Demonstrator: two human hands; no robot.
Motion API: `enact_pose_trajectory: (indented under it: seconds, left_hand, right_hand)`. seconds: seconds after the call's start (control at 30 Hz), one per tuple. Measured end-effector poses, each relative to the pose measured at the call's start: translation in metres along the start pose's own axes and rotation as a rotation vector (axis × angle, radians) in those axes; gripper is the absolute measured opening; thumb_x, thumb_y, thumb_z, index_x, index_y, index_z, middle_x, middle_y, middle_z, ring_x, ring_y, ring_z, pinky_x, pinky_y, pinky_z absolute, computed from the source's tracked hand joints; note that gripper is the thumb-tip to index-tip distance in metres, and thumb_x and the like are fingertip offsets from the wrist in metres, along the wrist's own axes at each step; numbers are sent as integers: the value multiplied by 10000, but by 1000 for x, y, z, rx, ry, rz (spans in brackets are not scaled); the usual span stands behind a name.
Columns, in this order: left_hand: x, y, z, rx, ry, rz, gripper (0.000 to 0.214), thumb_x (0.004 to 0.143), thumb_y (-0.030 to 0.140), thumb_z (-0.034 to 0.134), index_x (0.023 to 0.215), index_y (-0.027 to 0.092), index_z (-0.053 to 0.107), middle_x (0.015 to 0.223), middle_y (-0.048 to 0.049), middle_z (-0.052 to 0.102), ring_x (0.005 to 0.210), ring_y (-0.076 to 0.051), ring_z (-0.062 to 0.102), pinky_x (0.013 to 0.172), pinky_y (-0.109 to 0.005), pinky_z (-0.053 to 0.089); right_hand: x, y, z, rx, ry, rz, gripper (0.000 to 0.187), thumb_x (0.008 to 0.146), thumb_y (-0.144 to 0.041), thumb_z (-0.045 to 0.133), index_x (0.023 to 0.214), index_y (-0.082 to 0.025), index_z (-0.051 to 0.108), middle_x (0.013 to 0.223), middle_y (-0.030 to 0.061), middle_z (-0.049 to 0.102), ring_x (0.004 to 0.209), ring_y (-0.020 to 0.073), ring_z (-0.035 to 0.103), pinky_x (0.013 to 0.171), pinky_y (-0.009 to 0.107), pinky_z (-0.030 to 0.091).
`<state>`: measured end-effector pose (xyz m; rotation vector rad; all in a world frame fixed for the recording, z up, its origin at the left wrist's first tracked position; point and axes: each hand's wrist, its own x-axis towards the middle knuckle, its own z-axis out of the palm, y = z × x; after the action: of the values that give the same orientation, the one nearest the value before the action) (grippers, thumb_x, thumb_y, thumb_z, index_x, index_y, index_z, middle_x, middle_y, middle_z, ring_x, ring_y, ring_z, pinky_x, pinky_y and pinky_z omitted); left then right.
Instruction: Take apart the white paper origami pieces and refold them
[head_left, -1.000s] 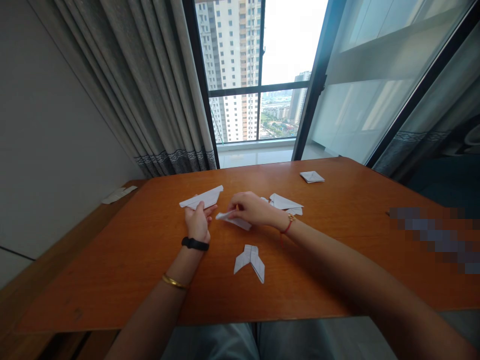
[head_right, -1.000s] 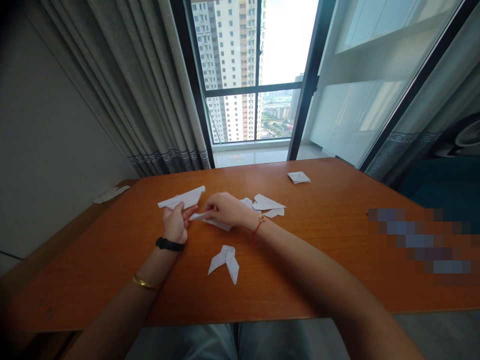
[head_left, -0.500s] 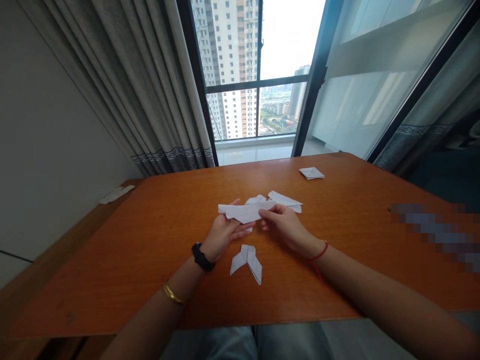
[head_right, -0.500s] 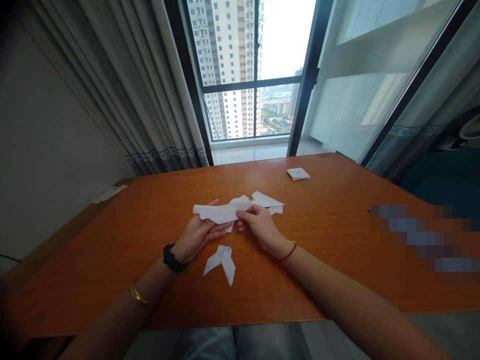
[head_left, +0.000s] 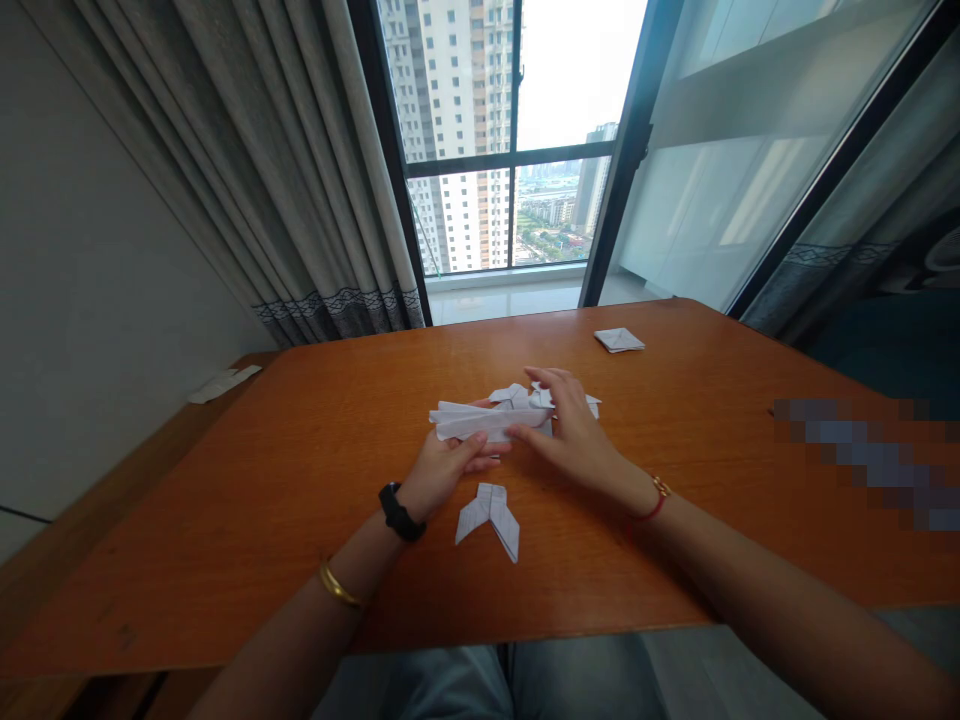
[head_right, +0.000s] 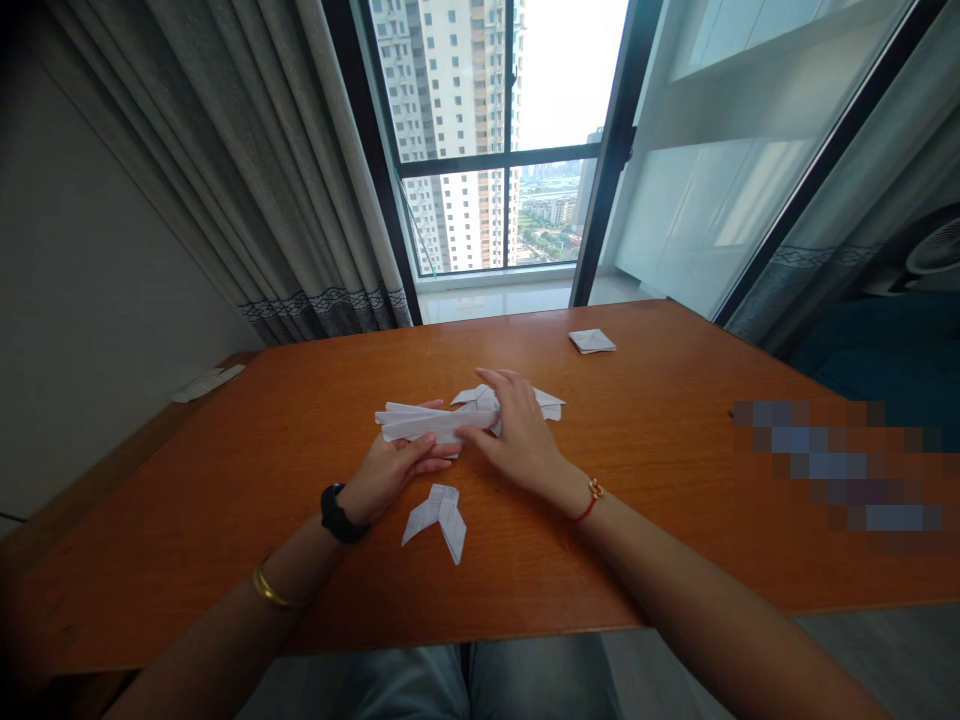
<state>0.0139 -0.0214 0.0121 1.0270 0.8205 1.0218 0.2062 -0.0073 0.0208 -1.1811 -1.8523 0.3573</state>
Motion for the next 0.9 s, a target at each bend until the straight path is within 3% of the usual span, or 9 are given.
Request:
enact_pose_trajectory:
  seconds: [0.07,0.13,0.23,0.3,0.43,0.53,0.63,0.73,0.9]
  left_hand:
    - [-1,0,1,102,-22,16,559,749,307,741,1250,154,546,1068,-141,681,827,-224,691,738,-331,549]
    - [-4,3,0,250,60,138,621,674,282,798,1230,154,555,1069,-127,664,869,-222,661,802,-346,518]
    - [-7,11,-6,550,253,443,824,558,246,861,1298,223,498,1214,-100,585,1021,-229,582,955,-363,426]
    - [-7,17,-11,823,206,541,797,584,294,846,1303,258,503,1252,-90,570,1067,-249,552,997,-378,375]
    - [-5,19,-16,1405,-81,388,291,793,370,666,1057,248,666,1052,-79,681,997,-269,597,909,-361,384]
    - [-3,17,-16,1620,-140,282,221,882,390,537,957,226,665,929,-79,697,870,-253,632,745,-310,412]
    - [-4,15,-14,1722,-153,253,264,905,428,482,898,213,634,855,-77,683,781,-244,634,650,-283,396]
    - [-5,15,-14,1773,-169,252,271,922,415,445,876,205,611,828,-81,673,740,-240,627,619,-278,383]
    - [-5,16,-17,1732,-155,267,267,932,389,422,820,214,590,794,-55,652,722,-210,599,591,-260,339]
  right_hand:
    - [4,-2,-12,-34,-263,-60,280,848,-315,586,1099,-194,618,1063,82,660,936,214,598,807,320,437]
    - [8,-3,-20,-87,-408,-57,175,893,-284,527,954,-192,662,917,56,691,822,191,616,727,283,431]
    - [8,-2,-23,-177,-413,-48,168,899,-292,530,907,-185,659,873,55,690,786,184,610,682,262,410]
    - [6,-1,-18,-247,-444,-72,166,904,-288,527,903,-184,656,870,58,689,781,185,611,675,261,399]
    - [-2,2,-2,-422,-550,-182,147,904,-273,524,938,-171,625,928,84,675,843,214,607,709,286,396]
    - [-6,3,3,-544,-561,-228,177,895,-323,538,939,-161,591,948,111,651,893,249,590,745,319,400]
    - [-7,3,3,-584,-572,-244,253,935,-393,461,907,-169,577,923,111,640,869,254,593,738,332,404]
    - [-9,2,3,-594,-570,-252,267,970,-349,385,899,-172,572,899,104,641,811,240,604,689,323,402]
    - [-4,6,0,-433,-544,-172,153,930,-249,469,884,-167,590,877,89,648,791,219,605,665,302,402]
